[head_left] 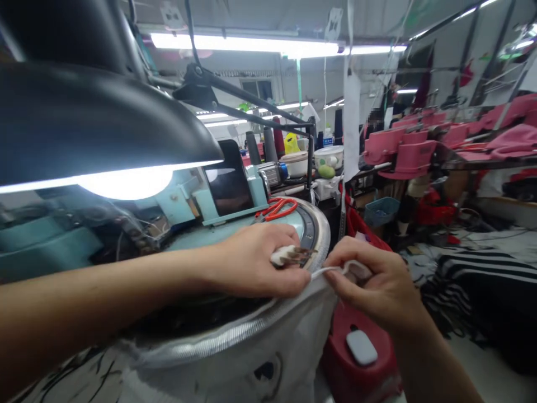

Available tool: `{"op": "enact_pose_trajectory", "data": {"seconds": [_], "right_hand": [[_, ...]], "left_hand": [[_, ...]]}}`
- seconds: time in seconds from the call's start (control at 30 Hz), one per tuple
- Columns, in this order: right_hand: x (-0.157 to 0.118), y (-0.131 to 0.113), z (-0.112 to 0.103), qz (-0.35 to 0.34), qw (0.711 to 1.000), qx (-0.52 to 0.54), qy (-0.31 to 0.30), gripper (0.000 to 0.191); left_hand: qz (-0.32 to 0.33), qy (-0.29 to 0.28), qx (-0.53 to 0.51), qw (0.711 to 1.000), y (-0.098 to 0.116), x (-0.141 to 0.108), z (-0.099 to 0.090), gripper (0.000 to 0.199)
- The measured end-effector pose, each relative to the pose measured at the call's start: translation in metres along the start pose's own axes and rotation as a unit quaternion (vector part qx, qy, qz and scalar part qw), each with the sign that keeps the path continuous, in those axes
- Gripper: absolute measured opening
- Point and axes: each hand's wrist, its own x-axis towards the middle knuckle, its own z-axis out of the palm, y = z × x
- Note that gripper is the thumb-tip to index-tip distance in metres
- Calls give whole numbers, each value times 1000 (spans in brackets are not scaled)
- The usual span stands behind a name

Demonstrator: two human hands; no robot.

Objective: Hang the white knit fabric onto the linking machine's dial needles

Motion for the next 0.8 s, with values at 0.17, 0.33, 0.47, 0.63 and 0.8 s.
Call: {"op": "enact_pose_trajectory", "data": {"seconds": [0.17, 0.33, 0.47, 0.63, 0.8], "right_hand": [[-4, 4, -7, -6, 998, 43, -50, 5], [-10, 14, -12, -69, 986, 145, -48, 1], [-2, 22, -10, -24, 994, 105, -7, 1], [5, 24, -8, -34, 994, 101, -2, 2], [8, 26, -9, -31, 994, 104, -7, 3]], "left_hand": [[58, -6, -13, 998, -7, 4, -1, 21], [123, -50, -62, 989, -15, 5, -10, 43], [112, -94, -71, 987, -13, 5, -14, 23], [97, -52, -53, 993, -8, 5, -9, 23], [91, -50, -46, 994, -8, 7, -6, 18]]}}
